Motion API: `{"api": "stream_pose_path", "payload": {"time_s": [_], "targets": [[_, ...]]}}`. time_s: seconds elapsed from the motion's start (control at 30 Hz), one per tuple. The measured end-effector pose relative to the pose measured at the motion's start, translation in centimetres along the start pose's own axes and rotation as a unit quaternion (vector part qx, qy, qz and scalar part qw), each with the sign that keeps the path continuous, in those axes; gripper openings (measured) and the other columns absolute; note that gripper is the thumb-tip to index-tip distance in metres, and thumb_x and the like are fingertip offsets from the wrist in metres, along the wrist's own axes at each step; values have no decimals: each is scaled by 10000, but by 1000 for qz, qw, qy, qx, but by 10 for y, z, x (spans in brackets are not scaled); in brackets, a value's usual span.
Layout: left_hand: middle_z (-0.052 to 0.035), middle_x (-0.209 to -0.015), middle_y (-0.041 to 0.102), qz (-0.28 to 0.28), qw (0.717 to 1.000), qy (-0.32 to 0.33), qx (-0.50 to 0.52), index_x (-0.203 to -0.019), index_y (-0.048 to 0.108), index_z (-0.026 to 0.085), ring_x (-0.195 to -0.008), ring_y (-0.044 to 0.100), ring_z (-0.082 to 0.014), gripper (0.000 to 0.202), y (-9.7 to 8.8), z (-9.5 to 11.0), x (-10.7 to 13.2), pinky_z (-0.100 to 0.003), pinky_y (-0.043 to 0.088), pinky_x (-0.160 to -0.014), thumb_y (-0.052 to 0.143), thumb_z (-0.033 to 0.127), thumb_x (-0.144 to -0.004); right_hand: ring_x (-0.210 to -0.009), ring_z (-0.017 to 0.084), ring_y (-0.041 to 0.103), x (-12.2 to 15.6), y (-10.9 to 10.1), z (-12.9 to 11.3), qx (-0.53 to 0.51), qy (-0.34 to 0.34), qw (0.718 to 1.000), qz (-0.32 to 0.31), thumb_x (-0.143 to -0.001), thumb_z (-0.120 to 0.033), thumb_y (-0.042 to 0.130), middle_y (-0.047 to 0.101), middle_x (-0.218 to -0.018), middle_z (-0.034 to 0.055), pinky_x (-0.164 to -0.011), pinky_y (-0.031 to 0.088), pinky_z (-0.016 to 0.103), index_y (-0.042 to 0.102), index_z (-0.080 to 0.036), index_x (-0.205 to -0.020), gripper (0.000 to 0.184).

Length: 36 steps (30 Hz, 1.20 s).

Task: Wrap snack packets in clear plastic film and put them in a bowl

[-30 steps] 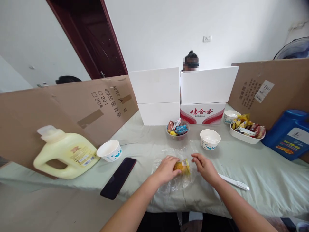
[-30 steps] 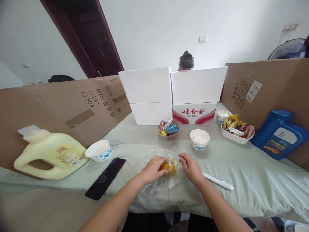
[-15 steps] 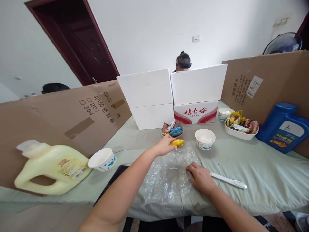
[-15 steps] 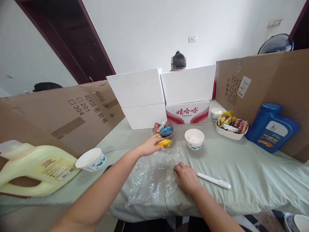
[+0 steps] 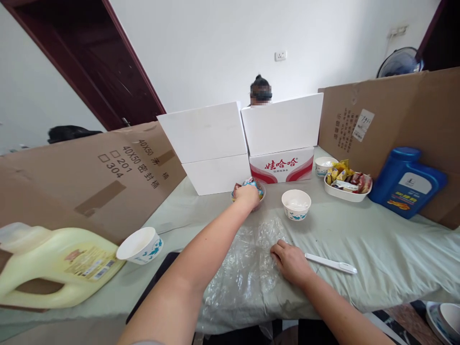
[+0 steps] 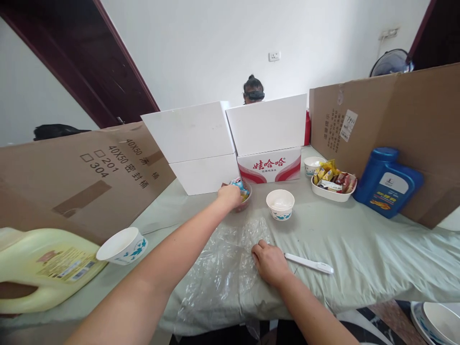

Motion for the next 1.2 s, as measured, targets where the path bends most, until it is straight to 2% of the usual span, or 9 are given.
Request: {"api": "stream_pose_path", "payload": {"time_s": [0.23,0.4,0.6,0.73,0.83,0.93,1.0,1.1,1.2], "targets": [[-205,-1264,556,118,992,50,-2,-1171,587,113,-1176,509,-321,479,-6,15,5,-397,431,-930,533,503,-897,-781,138,611,0,0,1,-5,3,1000,-14,-951,-241,410,636,-929,26,-663,364,247,637,-213,-943,229],[-171,-1266,530,247,964,97,34,-1191,562,146,-1185,466,-325,463,-19,11,47,-444,369,-998,511,507,-907,-801,142,612,0,-2,1,-13,6,1000,-21,-952,-243,405,634,-945,32,-682,373,248,635,-213,-956,232],[-64,-933,651,46,971,221,74,-932,659,194,-913,603,-221,180,64,3,115,-325,468,-841,545,330,-898,-803,146,612,1,-1,0,-13,2,1000,-27,-953,-301,426,625,-951,32,-689,382,252,636,-216,-963,227],[-130,-1203,602,46,980,167,96,-1159,611,180,-1105,544,-293,354,101,-43,132,-424,448,-931,626,344,-844,-796,165,615,1,1,-1,-1,-3,999,-34,-937,-395,464,617,-979,45,-695,405,269,634,-212,-1022,264],[-143,-1338,520,76,972,149,164,-1202,580,164,-1209,487,-267,339,102,-77,143,-426,402,-1017,550,268,-881,-839,182,622,3,-2,-3,-15,-11,999,-48,-941,-386,443,617,-1025,65,-745,439,291,637,-207,-1074,296],[-114,-1121,633,109,923,176,325,-1007,648,169,-1085,561,-229,233,88,-101,173,-395,436,-978,491,314,-914,-951,193,617,13,-12,-2,-99,-25,993,-56,-966,-316,345,626,-1093,83,-862,456,329,636,-207,-1116,345],[-91,-933,662,86,877,178,438,-889,652,169,-943,608,-213,343,84,-115,200,-370,475,-900,423,417,-948,-1044,204,598,24,-21,4,-168,-15,984,-50,-978,-329,301,631,-1149,87,-936,446,360,619,-208,-1151,382],[-114,-983,670,11,828,178,531,-1059,621,156,-964,622,-242,515,93,-126,239,-394,476,-914,385,592,-920,-1126,219,567,44,-27,14,-220,9,974,-46,-980,-407,313,627,-1202,86,-986,431,390,609,-217,-1167,398],[-118,-1174,625,-28,859,171,481,-1316,481,200,-1146,548,-293,680,110,-128,265,-462,399,-1034,662,557,-766,-1153,249,546,60,-23,12,-211,0,976,-49,-912,-493,472,605,-1230,109,-1003,421,412,600,-207,-1187,416]]}}
Point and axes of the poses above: each hand's wrist, its own x-axis away from the middle knuckle, its own y-axis out of the palm, z = x × y, the point moved 9 cm from there along -x, towards the middle knuckle
